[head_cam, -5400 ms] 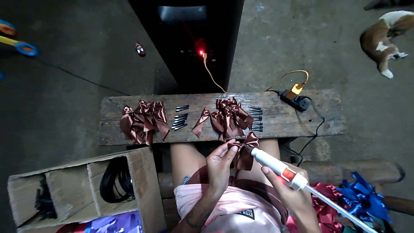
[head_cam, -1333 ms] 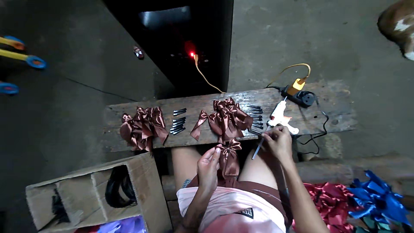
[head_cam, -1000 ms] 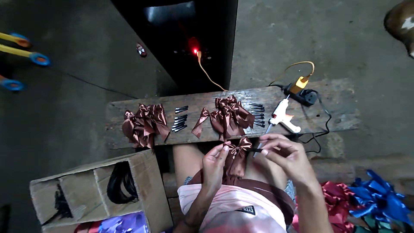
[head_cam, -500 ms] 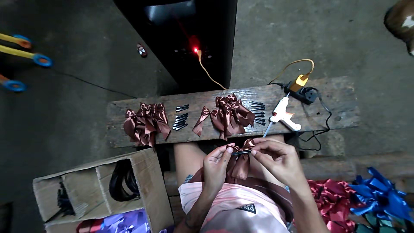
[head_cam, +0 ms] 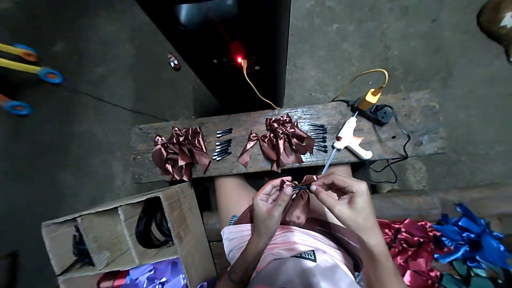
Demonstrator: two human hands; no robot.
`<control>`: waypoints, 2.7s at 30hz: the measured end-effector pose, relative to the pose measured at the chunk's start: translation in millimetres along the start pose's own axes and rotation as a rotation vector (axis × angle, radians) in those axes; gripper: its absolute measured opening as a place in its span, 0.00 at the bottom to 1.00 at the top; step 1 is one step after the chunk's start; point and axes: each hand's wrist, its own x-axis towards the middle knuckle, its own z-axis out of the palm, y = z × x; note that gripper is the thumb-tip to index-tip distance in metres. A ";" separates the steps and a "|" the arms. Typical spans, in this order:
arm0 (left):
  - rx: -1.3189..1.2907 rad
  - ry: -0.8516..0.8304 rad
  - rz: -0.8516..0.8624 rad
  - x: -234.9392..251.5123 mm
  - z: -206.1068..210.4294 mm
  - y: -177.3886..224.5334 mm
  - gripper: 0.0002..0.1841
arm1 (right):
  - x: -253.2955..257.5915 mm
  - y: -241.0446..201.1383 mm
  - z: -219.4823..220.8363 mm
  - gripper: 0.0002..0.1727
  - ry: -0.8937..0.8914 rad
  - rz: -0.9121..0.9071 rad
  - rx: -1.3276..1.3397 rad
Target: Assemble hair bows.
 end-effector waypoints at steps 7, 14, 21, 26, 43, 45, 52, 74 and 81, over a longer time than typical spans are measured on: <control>-0.010 0.091 0.006 2.3 10.5 1.4 0.12 | -1.7 -4.0 5.7 0.15 0.030 0.075 0.153; -0.027 0.105 0.023 1.0 12.3 1.6 0.12 | 0.7 -3.1 9.9 0.31 0.000 0.267 0.452; -0.026 0.108 0.073 0.3 13.5 0.7 0.13 | 0.3 -3.5 14.0 0.32 0.041 0.219 0.448; -0.018 0.125 0.085 0.1 15.4 0.6 0.13 | -0.1 -3.3 17.3 0.30 0.072 0.208 0.454; -0.038 0.146 0.113 -2.4 13.0 -4.6 0.13 | -3.2 -1.4 25.7 0.27 0.076 0.201 0.473; -0.038 0.145 0.117 -2.0 12.1 -4.8 0.13 | -3.3 0.2 27.1 0.26 0.075 0.202 0.475; -0.069 0.128 0.041 -0.5 8.3 -8.6 0.11 | 0.5 3.9 27.8 0.28 0.089 0.249 0.459; -0.096 0.190 -0.088 -0.1 10.0 -2.6 0.09 | 0.3 7.7 33.1 0.27 0.083 0.291 0.529; -0.096 0.219 -0.123 -1.1 12.0 -1.9 0.09 | -0.8 10.3 32.0 0.26 0.083 0.284 0.514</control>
